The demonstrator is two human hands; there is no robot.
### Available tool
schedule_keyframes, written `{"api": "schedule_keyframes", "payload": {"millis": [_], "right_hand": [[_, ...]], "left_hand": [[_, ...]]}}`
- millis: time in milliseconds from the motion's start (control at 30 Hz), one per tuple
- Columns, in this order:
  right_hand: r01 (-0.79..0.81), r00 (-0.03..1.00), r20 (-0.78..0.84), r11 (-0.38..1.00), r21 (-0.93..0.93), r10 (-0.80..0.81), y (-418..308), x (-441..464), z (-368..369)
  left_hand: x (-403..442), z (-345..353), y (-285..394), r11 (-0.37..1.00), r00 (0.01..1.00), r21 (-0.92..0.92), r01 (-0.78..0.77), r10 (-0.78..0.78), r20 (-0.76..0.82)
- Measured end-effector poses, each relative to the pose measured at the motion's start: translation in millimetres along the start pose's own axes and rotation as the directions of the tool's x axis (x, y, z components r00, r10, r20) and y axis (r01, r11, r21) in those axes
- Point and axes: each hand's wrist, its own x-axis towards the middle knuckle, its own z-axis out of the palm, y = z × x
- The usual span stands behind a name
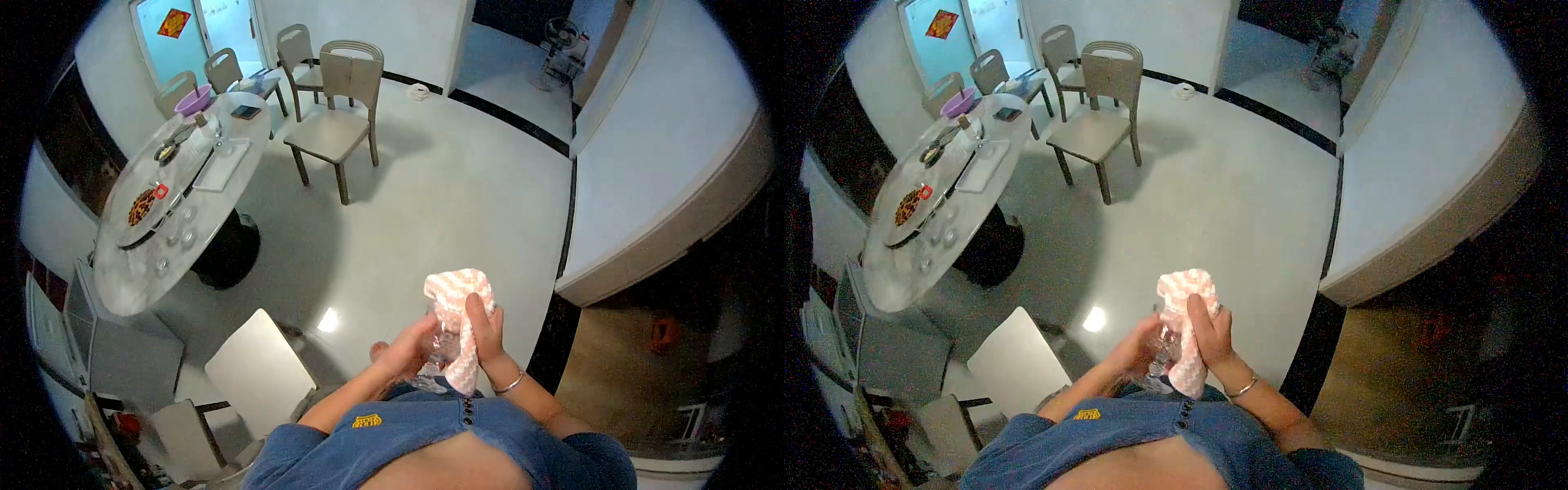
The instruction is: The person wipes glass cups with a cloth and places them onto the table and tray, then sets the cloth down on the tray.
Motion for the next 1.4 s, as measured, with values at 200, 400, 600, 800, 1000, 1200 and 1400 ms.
{"api": "schedule_keyframes", "payload": {"millis": [200,400,600,800,1000,1200,1400], "right_hand": [[-0.031,0.992,0.106,0.955,-0.296,0.065,0,84,24],[0.018,0.785,0.608,0.976,-0.218,0.122,2,93,55],[-0.029,0.946,0.324,0.997,0.073,0.004,64,130,118],[-0.812,0.566,0.688,0.454,0.367,0.455,60,204,152],[-0.475,0.568,0.701,0.867,-0.149,0.432,155,289,139],[-0.263,0.415,0.844,0.933,-0.246,0.340,171,353,159],[-0.207,0.298,0.924,0.961,-0.181,0.238,185,406,185]], "left_hand": [[10,-43,73,0.879,0.928,-0.304,-0.366,0.320,-0.193],[17,-87,101,0.646,0.594,-0.122,-0.753,0.588,-0.549],[32,-90,127,0.501,0.345,0.144,-0.853,0.749,-0.565],[52,-125,155,0.407,0.133,0.521,-0.750,0.865,-0.484],[88,-167,212,-0.121,0.265,0.956,-0.269,0.944,0.194],[116,-189,254,-0.089,0.292,0.973,-0.214,0.945,0.150],[106,-205,280,0.005,0.324,1.000,0.017,0.946,-0.010]]}}
